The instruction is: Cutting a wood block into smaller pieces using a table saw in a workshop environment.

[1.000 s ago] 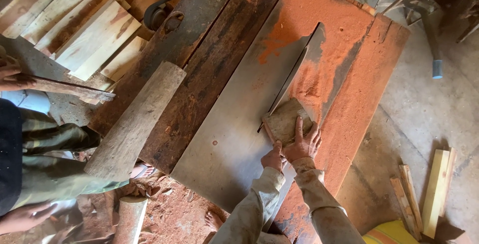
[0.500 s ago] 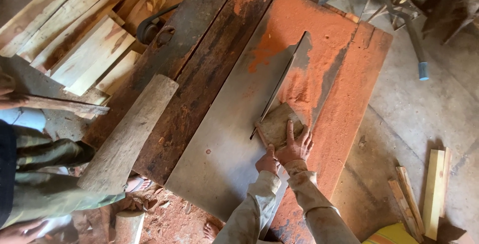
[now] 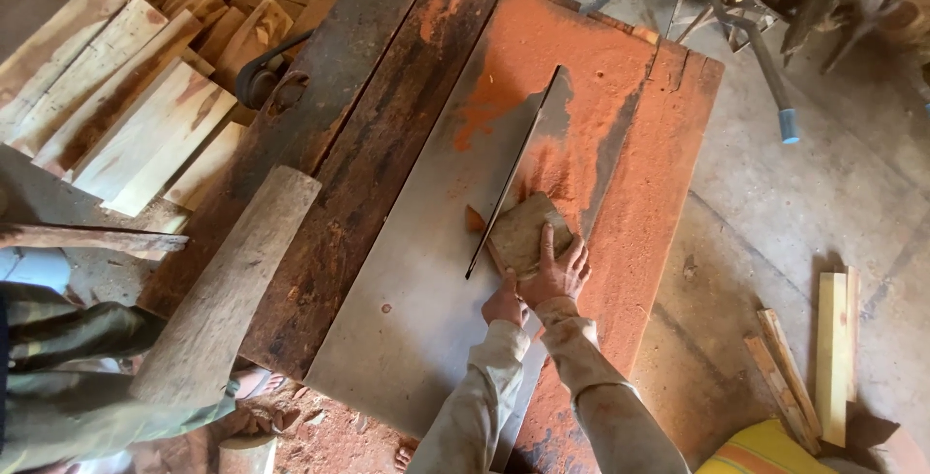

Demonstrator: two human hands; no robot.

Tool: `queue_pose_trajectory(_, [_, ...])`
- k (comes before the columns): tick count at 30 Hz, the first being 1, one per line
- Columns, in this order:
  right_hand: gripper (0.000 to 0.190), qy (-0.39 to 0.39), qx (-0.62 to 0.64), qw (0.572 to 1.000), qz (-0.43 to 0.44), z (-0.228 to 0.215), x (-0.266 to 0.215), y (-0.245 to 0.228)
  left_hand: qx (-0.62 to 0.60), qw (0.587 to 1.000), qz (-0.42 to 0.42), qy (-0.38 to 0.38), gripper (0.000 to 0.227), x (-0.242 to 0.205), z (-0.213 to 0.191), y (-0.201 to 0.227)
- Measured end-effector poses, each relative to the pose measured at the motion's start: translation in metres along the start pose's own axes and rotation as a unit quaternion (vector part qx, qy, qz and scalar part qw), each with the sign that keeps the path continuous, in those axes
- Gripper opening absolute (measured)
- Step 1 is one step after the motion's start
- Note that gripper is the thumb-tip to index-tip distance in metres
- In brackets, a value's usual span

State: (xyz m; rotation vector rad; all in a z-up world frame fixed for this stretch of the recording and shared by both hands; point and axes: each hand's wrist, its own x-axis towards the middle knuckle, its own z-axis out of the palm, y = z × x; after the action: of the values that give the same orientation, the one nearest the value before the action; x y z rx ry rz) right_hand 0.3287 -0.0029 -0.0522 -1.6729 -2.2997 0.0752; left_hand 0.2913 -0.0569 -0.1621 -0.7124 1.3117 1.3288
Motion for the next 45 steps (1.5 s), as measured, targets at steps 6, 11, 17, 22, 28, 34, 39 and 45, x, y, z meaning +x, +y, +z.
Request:
queue_pose_trajectory(6, [0.155,-0.311,0.100,0.943,-0.057,-0.115,-0.066,0.025,0.403,0.899,-0.049,-0.161,0.061,-0.221,-0.075,0.036])
queue_pose_trajectory(11, [0.130,-0.211,0.124,0.892,-0.381,-0.047,-0.147,0.132,0.190,0.960,-0.098,-0.180,0.028,-0.137,-0.200,-0.050])
queue_pose_trajectory(17, [0.148,-0.340,0.168,0.924,-0.057,-0.069,-0.197,0.089,0.145,0.984,0.010,-0.102,0.051,-0.121,-0.196,-0.082])
queue_pose_trajectory(22, [0.147,-0.214,0.154,0.962,0.071,-0.052,-0.193,0.046,0.077,0.994,0.069,-0.021,0.087,-0.084,-0.193,-0.087])
queue_pose_trajectory(28, [0.146,-0.154,0.098,0.983,0.022,-0.065,-0.146,0.032,0.085,0.994,-0.005,-0.064,0.077,-0.063,-0.156,-0.091])
queue_pose_trajectory(34, [0.146,-0.240,0.205,0.949,0.007,-0.048,-0.116,0.065,0.113,0.983,-0.015,-0.142,0.092,-0.111,-0.139,-0.066])
queue_pose_trajectory(39, [0.154,-0.339,0.163,0.925,-0.048,-0.058,-0.092,0.080,0.142,0.975,0.000,-0.170,0.098,-0.142,-0.132,-0.054])
queue_pose_trajectory(45, [0.154,-0.332,0.211,0.911,-0.128,-0.048,-0.079,0.103,0.151,0.967,-0.001,-0.205,0.082,-0.130,-0.128,-0.071])
